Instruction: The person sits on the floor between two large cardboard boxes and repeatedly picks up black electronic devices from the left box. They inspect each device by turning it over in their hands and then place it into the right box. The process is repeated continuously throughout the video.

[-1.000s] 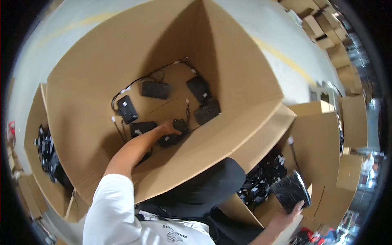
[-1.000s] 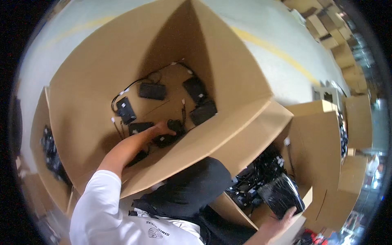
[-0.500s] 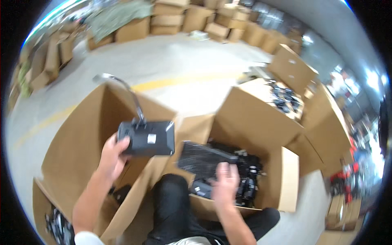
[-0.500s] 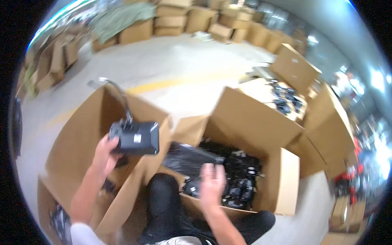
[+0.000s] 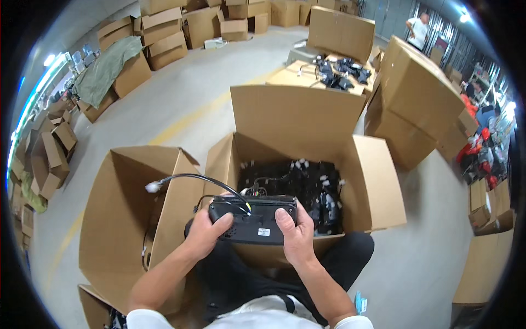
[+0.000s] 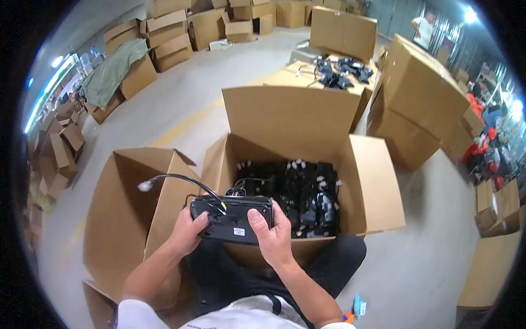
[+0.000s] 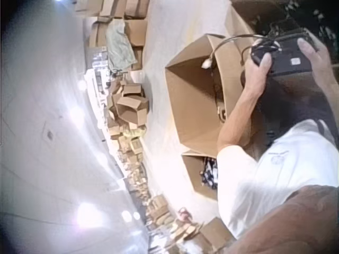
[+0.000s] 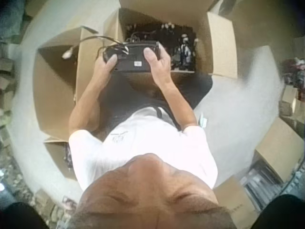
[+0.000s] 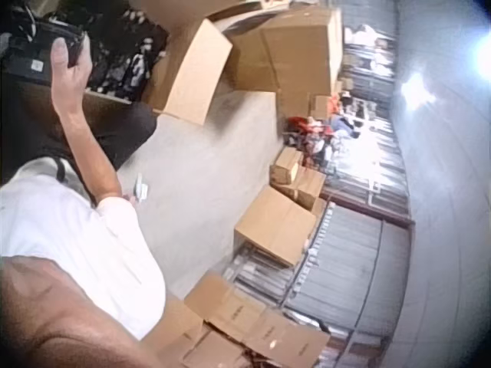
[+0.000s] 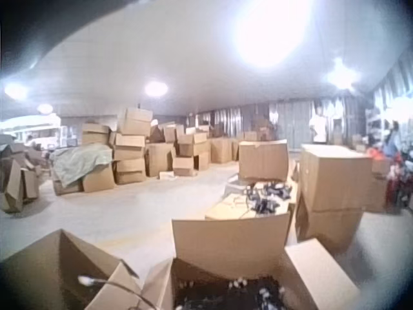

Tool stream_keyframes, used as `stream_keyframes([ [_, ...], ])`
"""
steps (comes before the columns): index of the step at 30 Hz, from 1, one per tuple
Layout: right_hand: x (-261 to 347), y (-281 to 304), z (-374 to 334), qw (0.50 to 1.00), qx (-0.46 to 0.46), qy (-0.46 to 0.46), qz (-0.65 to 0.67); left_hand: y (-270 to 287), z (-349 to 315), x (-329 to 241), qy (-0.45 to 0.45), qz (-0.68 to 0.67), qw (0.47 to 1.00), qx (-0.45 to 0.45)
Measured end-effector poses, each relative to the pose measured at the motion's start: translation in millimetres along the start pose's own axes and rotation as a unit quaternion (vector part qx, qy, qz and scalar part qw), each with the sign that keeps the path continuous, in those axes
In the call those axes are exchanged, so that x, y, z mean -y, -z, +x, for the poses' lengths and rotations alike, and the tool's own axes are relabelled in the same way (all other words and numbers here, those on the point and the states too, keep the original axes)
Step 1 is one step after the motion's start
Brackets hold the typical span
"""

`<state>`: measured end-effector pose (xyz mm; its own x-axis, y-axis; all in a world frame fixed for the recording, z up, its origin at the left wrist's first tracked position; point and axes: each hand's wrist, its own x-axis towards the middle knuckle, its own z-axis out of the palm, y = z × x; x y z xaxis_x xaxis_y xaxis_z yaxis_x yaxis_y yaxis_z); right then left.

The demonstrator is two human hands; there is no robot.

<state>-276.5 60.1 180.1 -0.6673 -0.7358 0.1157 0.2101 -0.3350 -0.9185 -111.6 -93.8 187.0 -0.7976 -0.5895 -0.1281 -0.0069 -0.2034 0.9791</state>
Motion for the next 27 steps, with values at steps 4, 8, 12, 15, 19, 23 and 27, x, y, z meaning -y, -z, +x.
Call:
stream_keyframes([
  [4,1,27,-15,0.996,-0.037,0.035,-0.076,-41,11,24,0.009,-0.090,0.995,-0.036],
  [8,8,46,-31,0.986,-0.067,0.020,-0.150,-73,9,42,0.018,-0.139,0.988,-0.063],
  [12,-6,61,-36,0.985,-0.092,0.028,-0.143,-85,6,60,-0.025,-0.121,0.989,-0.079],
  [15,-10,63,-36,0.987,-0.094,0.015,-0.127,-90,7,60,-0.025,-0.102,0.989,-0.106],
  [19,-13,71,-32,0.987,-0.014,0.007,-0.161,-78,11,55,0.027,-0.095,0.989,-0.114],
  [23,30,74,3,0.800,0.129,0.343,-0.475,-60,30,21,0.147,-0.178,0.973,-0.022],
  [27,66,67,45,0.608,0.273,0.489,-0.563,-55,49,-15,0.167,-0.206,0.964,0.030],
])
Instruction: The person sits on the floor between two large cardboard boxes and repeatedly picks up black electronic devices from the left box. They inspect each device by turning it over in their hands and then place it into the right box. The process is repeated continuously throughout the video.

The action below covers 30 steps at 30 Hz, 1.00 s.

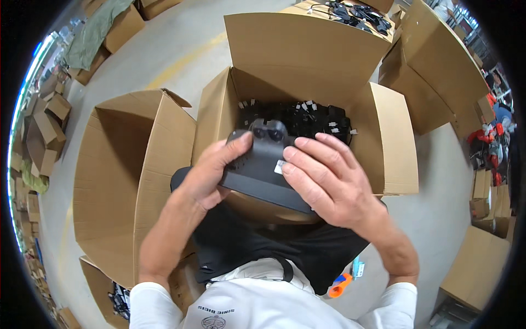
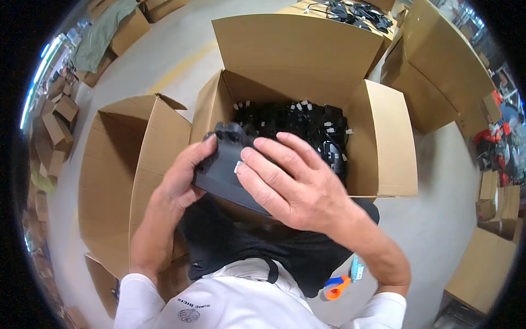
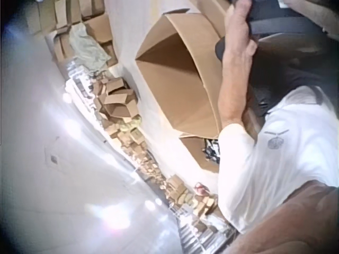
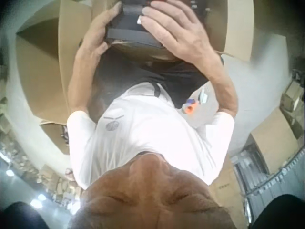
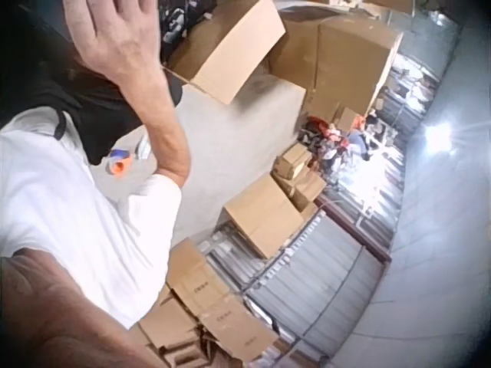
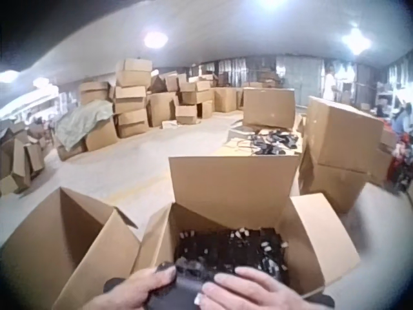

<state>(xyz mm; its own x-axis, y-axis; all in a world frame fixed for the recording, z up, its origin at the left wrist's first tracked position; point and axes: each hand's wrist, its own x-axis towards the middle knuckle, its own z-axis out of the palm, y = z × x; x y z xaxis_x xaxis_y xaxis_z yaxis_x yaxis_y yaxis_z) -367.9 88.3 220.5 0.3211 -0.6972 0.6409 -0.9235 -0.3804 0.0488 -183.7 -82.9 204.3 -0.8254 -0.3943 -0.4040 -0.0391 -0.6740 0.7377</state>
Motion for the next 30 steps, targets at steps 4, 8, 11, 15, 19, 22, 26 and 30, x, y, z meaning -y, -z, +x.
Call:
stream_keyframes([
  [4,-36,0,20,0.996,-0.009,0.082,-0.017,12,1,-27,-0.011,0.125,0.992,0.001],
  [8,-72,5,14,0.979,0.155,-0.030,-0.125,66,-34,-78,-0.116,0.379,0.906,-0.151],
  [11,-108,-19,-18,0.891,0.373,-0.258,0.007,145,-81,-120,-0.162,0.266,0.930,-0.195],
  [15,-133,-116,-134,0.657,0.435,-0.534,0.307,265,-123,-114,-0.134,0.226,0.878,-0.401],
  [19,-102,-203,-216,0.329,0.380,-0.774,0.386,358,-176,-73,-0.035,0.166,0.883,-0.439],
  [22,-91,-230,-221,0.381,0.374,-0.731,0.424,441,-215,-39,0.000,0.142,0.910,-0.388],
  [26,-112,-237,-307,0.604,0.477,-0.551,0.323,525,-181,27,0.104,0.307,0.810,-0.488],
  [30,-120,-233,-309,0.671,0.523,-0.488,0.196,548,-165,104,0.239,0.626,0.703,-0.239],
])
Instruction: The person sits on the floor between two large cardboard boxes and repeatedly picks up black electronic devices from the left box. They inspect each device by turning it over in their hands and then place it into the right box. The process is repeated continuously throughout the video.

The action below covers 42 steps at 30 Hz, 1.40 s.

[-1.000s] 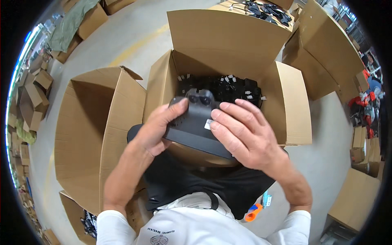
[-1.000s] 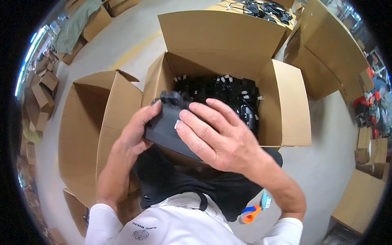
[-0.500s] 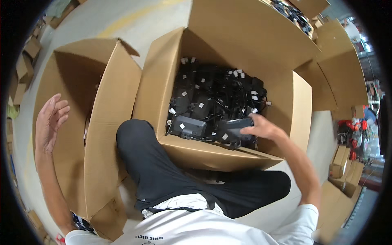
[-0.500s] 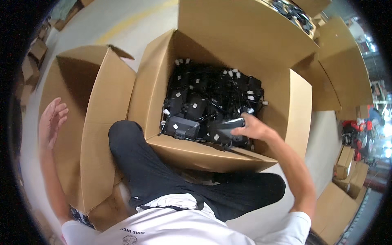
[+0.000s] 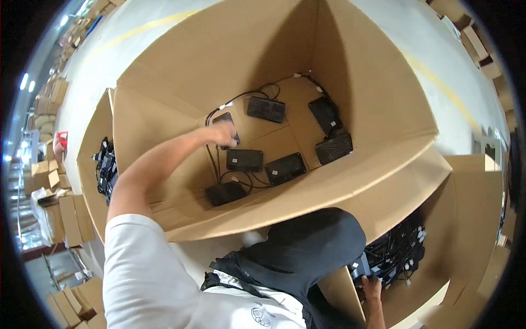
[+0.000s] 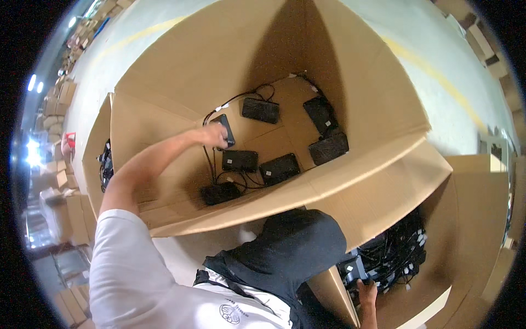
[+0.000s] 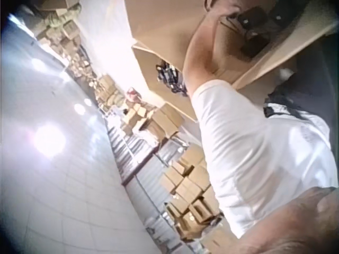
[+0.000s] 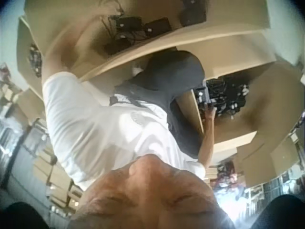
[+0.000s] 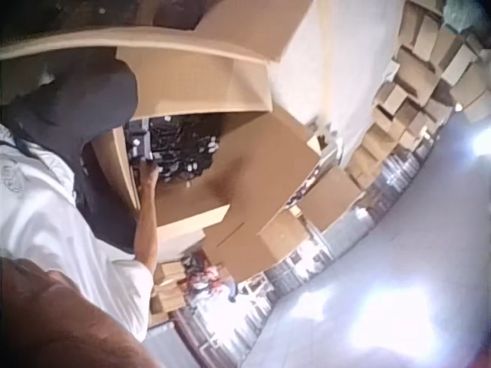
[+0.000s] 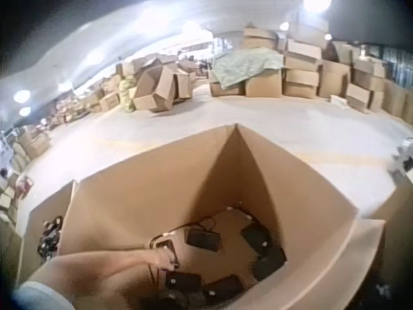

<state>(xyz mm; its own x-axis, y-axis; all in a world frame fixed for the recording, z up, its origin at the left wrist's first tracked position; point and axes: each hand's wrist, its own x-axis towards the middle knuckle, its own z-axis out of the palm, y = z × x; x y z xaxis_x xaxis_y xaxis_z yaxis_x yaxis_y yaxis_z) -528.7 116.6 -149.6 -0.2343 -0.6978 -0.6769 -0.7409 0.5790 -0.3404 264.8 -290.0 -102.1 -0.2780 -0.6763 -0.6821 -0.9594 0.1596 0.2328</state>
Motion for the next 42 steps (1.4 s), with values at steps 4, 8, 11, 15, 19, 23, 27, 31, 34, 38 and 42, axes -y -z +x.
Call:
stream_keyframes([
  [4,74,56,-26,0.992,0.011,-0.084,0.090,-117,-2,19,-0.001,-0.020,1.000,-0.010],
  [8,88,78,-46,0.998,0.019,-0.034,0.055,-154,29,0,0.038,-0.020,0.994,-0.104],
  [11,141,89,-61,1.000,-0.001,0.021,0.007,-166,38,-19,0.074,-0.016,0.996,-0.040],
  [15,185,92,-62,0.989,-0.091,0.096,0.064,-176,35,0,-0.058,-0.037,0.995,0.077],
  [19,332,123,-93,0.945,-0.214,0.159,0.191,-10,19,-48,-0.046,-0.285,0.956,0.052],
  [23,481,145,-108,0.881,-0.249,0.337,0.220,138,-44,-162,-0.299,-0.365,0.878,-0.083],
  [27,607,118,-80,0.822,-0.281,0.491,0.071,182,-89,-245,-0.509,-0.241,0.795,-0.226],
  [31,584,131,-73,0.844,-0.349,0.382,0.141,164,-54,-231,-0.440,-0.363,0.742,-0.352],
  [34,539,164,-78,0.780,-0.408,0.367,0.301,70,50,-185,-0.181,-0.416,0.802,-0.388],
  [38,465,203,-96,0.698,-0.425,0.407,0.409,-120,108,-143,-0.077,-0.209,0.971,-0.090],
  [42,377,219,-132,0.653,-0.518,0.365,0.414,-201,127,-164,0.094,-0.185,0.967,-0.151],
])
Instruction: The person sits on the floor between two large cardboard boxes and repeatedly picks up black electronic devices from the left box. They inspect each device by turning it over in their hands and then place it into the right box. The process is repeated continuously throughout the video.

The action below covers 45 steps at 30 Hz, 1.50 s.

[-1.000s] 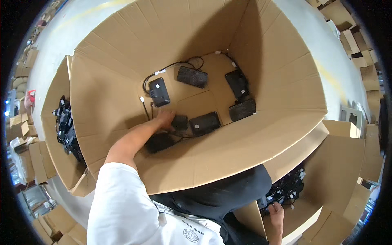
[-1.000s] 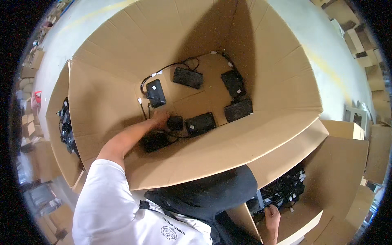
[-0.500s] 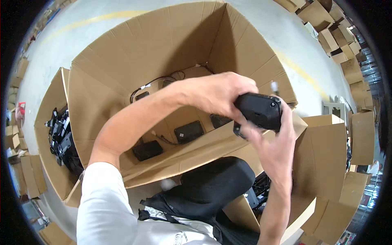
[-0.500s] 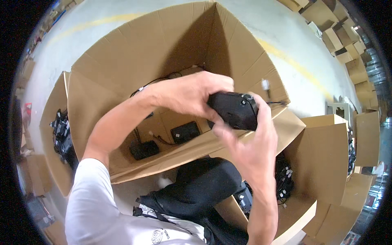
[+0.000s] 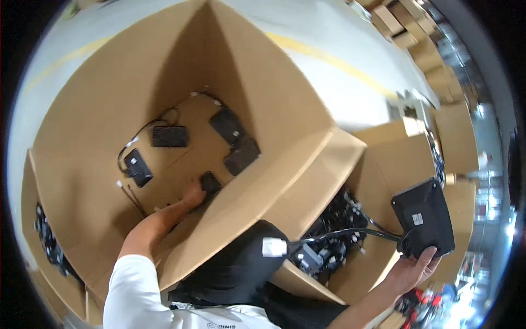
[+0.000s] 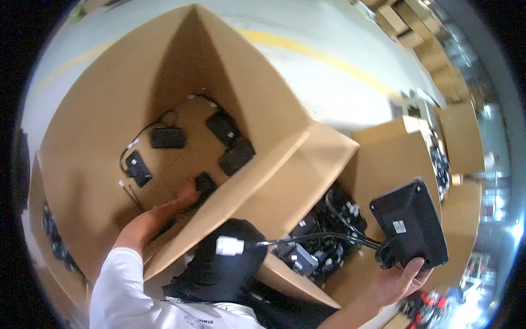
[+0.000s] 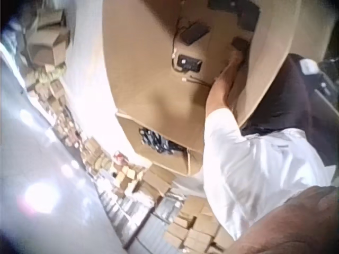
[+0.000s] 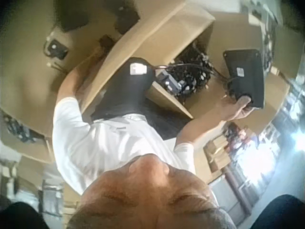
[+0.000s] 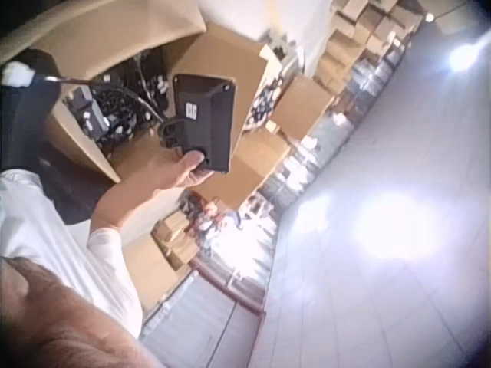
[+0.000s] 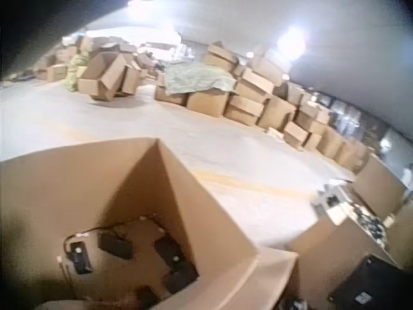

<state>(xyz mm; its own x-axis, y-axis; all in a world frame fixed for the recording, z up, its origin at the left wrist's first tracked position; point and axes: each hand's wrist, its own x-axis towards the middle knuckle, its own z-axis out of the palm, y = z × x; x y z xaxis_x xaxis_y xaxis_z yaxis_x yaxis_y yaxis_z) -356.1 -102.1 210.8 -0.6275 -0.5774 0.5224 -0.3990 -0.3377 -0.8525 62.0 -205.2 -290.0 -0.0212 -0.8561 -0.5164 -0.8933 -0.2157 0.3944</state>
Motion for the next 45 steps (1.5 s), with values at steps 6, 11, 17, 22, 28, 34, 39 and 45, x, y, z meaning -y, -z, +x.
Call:
stream_keyframes([
  [6,-12,103,-20,0.995,-0.049,-0.086,0.017,64,30,37,-0.109,-0.044,0.984,0.132],
  [11,13,116,-46,0.978,0.092,-0.184,-0.003,245,-6,-73,-0.405,0.088,0.909,-0.042],
  [17,16,67,-51,0.902,0.172,-0.293,0.267,419,-165,-233,-0.555,-0.012,0.809,-0.192],
  [22,35,14,-50,0.801,0.219,-0.268,0.488,402,-293,-335,-0.724,-0.024,0.689,-0.007],
  [28,26,47,-96,0.784,0.139,-0.341,0.500,308,-314,-383,-0.697,-0.204,0.629,0.279],
  [34,15,91,-119,0.879,-0.056,-0.261,0.395,220,-346,-371,-0.284,-0.502,0.691,0.435],
  [39,8,108,-143,0.892,-0.124,-0.253,0.353,157,-375,-344,-0.222,-0.566,0.753,0.253],
  [45,-1,121,-152,0.936,0.014,-0.256,0.239,130,-388,-345,-0.153,-0.663,0.693,0.237],
])
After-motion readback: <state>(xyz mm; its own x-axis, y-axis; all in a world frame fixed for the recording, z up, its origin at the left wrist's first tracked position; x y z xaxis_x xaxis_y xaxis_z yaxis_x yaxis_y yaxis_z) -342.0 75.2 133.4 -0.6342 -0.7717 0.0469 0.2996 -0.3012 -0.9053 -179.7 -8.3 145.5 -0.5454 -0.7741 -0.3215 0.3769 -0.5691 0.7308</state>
